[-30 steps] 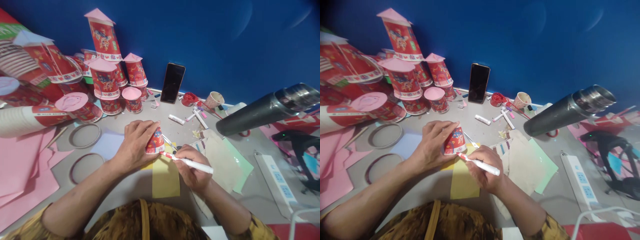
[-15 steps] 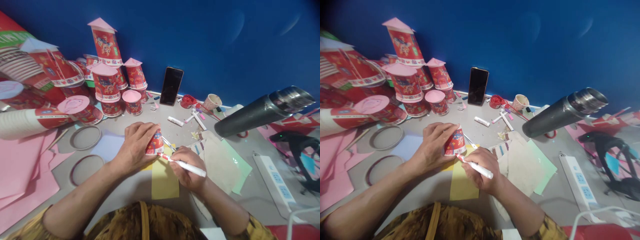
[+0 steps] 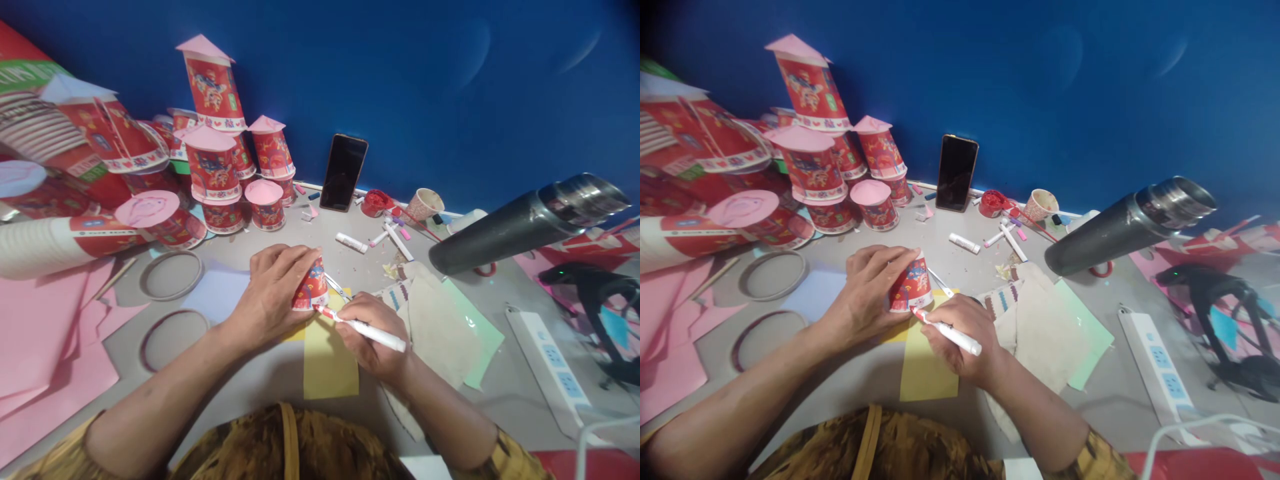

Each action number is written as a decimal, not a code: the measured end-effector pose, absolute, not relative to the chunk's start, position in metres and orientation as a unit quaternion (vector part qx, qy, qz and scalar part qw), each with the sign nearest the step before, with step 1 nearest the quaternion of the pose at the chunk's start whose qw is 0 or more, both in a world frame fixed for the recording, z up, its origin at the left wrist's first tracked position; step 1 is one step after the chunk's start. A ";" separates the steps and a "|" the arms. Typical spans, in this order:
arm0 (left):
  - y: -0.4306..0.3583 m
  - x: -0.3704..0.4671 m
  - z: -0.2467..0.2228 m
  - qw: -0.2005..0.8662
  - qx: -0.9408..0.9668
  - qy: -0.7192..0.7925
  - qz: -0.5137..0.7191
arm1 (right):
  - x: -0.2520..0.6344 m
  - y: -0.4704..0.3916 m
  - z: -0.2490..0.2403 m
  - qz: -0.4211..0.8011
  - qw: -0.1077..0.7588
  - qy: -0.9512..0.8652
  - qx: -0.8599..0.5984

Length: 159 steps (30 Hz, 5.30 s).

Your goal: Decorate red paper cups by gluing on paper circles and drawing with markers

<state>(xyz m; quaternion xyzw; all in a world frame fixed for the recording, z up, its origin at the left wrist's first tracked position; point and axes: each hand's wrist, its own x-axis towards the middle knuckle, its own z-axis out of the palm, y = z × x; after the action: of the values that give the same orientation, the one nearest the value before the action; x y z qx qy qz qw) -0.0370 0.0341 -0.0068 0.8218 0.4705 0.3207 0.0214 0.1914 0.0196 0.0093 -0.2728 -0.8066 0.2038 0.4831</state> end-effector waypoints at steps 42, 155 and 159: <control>0.033 -0.037 -0.004 0.026 0.824 0.472 0.312 | 0.192 0.019 0.010 0.204 0.483 -0.804 -0.281; 0.060 -0.075 -0.071 -0.020 0.788 0.488 0.375 | 0.252 0.240 0.007 0.152 0.470 -0.647 -0.581; 0.057 -0.072 -0.064 -0.008 0.784 0.492 0.379 | 0.249 0.238 0.012 0.137 0.527 -0.610 -0.575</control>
<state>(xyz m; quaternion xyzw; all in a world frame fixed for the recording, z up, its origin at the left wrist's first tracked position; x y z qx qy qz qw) -0.0724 0.0569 -0.0641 0.7836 0.4922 0.3789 -0.0079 0.2488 0.2381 0.0124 -0.5753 -0.6101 0.1368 0.5273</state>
